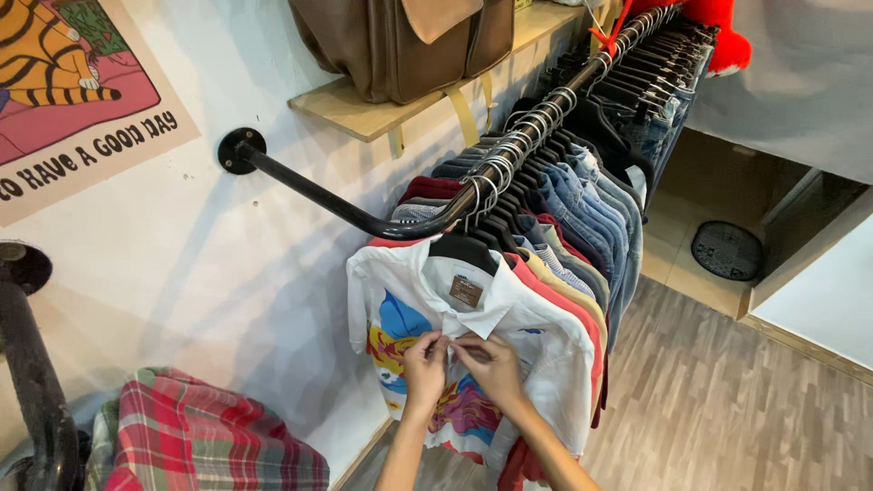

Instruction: The person buttons up several shirts hanging on a clothing rack in a store. They start with a white shirt featuring a colorful graphic, then proceed to button a pink shirt, a beige shirt, a striped shirt, and finally a denim shirt.

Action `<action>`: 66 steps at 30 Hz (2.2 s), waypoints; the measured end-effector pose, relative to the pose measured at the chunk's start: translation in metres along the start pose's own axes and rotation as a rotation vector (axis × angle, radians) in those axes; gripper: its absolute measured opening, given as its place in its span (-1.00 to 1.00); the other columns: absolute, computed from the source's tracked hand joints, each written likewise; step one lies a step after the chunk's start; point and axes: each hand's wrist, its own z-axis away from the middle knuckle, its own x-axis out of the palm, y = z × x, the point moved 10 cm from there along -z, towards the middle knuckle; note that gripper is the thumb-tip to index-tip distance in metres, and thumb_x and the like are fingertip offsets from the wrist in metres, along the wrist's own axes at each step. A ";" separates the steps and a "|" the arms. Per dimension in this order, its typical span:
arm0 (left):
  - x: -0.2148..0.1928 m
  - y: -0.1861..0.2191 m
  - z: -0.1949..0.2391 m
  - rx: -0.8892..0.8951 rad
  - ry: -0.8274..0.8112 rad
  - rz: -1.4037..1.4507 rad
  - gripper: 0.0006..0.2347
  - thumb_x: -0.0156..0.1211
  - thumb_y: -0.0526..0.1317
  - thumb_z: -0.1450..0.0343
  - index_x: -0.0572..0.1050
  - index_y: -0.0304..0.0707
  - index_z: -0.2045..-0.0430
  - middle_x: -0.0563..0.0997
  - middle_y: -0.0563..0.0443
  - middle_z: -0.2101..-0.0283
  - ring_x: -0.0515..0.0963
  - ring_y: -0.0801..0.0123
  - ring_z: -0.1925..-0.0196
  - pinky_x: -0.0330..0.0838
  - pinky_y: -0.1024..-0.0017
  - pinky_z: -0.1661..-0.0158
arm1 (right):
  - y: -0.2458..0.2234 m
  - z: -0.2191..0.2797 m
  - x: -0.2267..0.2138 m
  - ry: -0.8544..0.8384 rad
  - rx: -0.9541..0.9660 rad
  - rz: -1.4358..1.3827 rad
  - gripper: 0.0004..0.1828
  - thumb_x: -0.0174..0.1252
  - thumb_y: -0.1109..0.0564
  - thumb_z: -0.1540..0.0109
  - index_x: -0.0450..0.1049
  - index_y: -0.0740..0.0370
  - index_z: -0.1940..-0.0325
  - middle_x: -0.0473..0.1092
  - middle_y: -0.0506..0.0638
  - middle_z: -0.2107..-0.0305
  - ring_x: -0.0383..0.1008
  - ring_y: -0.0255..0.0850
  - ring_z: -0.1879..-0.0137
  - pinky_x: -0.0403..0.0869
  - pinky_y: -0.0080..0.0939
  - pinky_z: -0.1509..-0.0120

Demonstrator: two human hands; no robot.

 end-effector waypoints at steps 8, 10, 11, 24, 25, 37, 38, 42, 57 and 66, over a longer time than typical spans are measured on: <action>0.002 0.016 0.009 0.164 -0.109 -0.038 -0.86 0.03 -0.23 -0.44 0.50 -0.28 0.45 0.49 0.06 0.39 0.46 0.40 0.29 0.29 0.46 0.22 | 0.071 0.022 0.009 -0.062 0.467 -0.349 -0.93 0.18 0.29 -0.17 0.47 0.34 0.28 0.48 0.07 0.40 0.51 -0.21 0.25 0.54 -0.21 0.06; 0.001 0.023 0.013 0.184 -0.106 -0.026 -0.86 0.04 -0.23 -0.43 0.50 -0.29 0.47 0.48 0.06 0.40 0.45 0.41 0.31 0.29 0.47 0.23 | 0.053 0.025 0.009 -0.073 0.403 -0.216 -0.89 0.21 0.28 -0.17 0.43 0.23 0.24 0.46 -0.04 0.35 0.48 -0.31 0.18 0.45 -0.35 0.00; 0.003 0.026 0.015 0.157 -0.132 0.004 -0.85 0.06 -0.21 -0.43 0.51 -0.30 0.45 0.49 0.05 0.38 0.46 0.42 0.30 0.31 0.48 0.23 | 0.043 0.025 0.011 -0.107 0.341 -0.045 -0.70 0.29 0.22 -0.05 0.38 0.19 0.19 0.44 -0.05 0.31 0.48 -0.31 0.16 0.47 -0.36 0.02; 0.002 -0.041 0.026 -0.033 -0.113 -0.112 -0.87 0.19 -0.31 -0.34 0.60 -0.29 0.31 0.70 -0.01 0.28 0.67 0.38 0.20 0.52 0.48 0.16 | 0.112 0.044 -0.011 -0.041 0.397 0.092 -0.76 0.18 0.31 -0.07 0.54 0.22 0.17 0.54 -0.03 0.39 0.54 -0.33 0.26 0.54 -0.42 0.16; 0.005 -0.047 0.024 -0.037 -0.113 -0.112 -0.87 0.19 -0.31 -0.34 0.60 -0.29 0.31 0.70 -0.01 0.28 0.67 0.38 0.20 0.52 0.48 0.16 | 0.110 0.042 -0.011 -0.042 0.401 0.092 -0.76 0.18 0.31 -0.07 0.54 0.22 0.17 0.54 -0.03 0.39 0.54 -0.33 0.26 0.54 -0.42 0.16; -0.001 -0.025 0.028 0.123 -0.075 -0.215 -0.94 0.23 -0.28 -0.36 0.63 -0.19 0.42 0.64 -0.07 0.41 0.64 0.12 0.27 0.49 0.33 0.22 | 0.116 0.045 -0.012 -0.022 0.464 0.023 -0.76 0.28 0.28 -0.10 0.57 0.39 0.15 0.51 0.33 0.32 0.56 -0.03 0.16 0.57 -0.16 0.07; 0.000 -0.024 0.030 0.111 -0.105 -0.197 -0.92 0.20 -0.27 -0.36 0.63 -0.23 0.42 0.64 -0.02 0.38 0.62 0.25 0.25 0.46 0.39 0.20 | 0.106 0.043 -0.010 -0.047 0.471 0.049 -0.81 0.28 0.21 -0.11 0.58 0.30 0.21 0.54 0.14 0.36 0.56 -0.20 0.20 0.54 -0.29 0.09; -0.001 -0.022 0.032 0.105 -0.149 -0.165 -0.87 0.16 -0.24 -0.37 0.62 -0.26 0.40 0.62 0.03 0.34 0.59 0.35 0.23 0.42 0.44 0.21 | 0.115 0.047 -0.003 -0.041 0.496 0.003 -0.88 0.28 0.19 -0.11 0.57 0.23 0.27 0.55 -0.05 0.42 0.54 -0.38 0.26 0.50 -0.44 0.12; -0.010 -0.068 0.027 0.100 -0.047 -0.093 -0.93 0.21 -0.30 -0.33 0.60 -0.29 0.47 0.65 0.05 0.38 0.59 0.41 0.27 0.42 0.46 0.17 | 0.103 0.054 0.010 -0.023 0.353 -0.079 -0.91 0.31 0.33 -0.05 0.58 0.30 0.37 0.57 0.03 0.47 0.57 -0.36 0.34 0.55 -0.45 0.19; 0.002 -0.071 0.031 0.071 -0.160 -0.070 -0.94 0.07 -0.34 -0.40 0.50 -0.29 0.45 0.54 0.04 0.36 0.51 0.36 0.23 0.33 0.47 0.13 | 0.110 0.066 0.012 -0.150 0.412 -0.161 -0.67 0.21 0.36 -0.01 0.40 0.14 0.19 0.41 -0.03 0.24 0.47 -0.26 0.04 0.52 -0.27 -0.15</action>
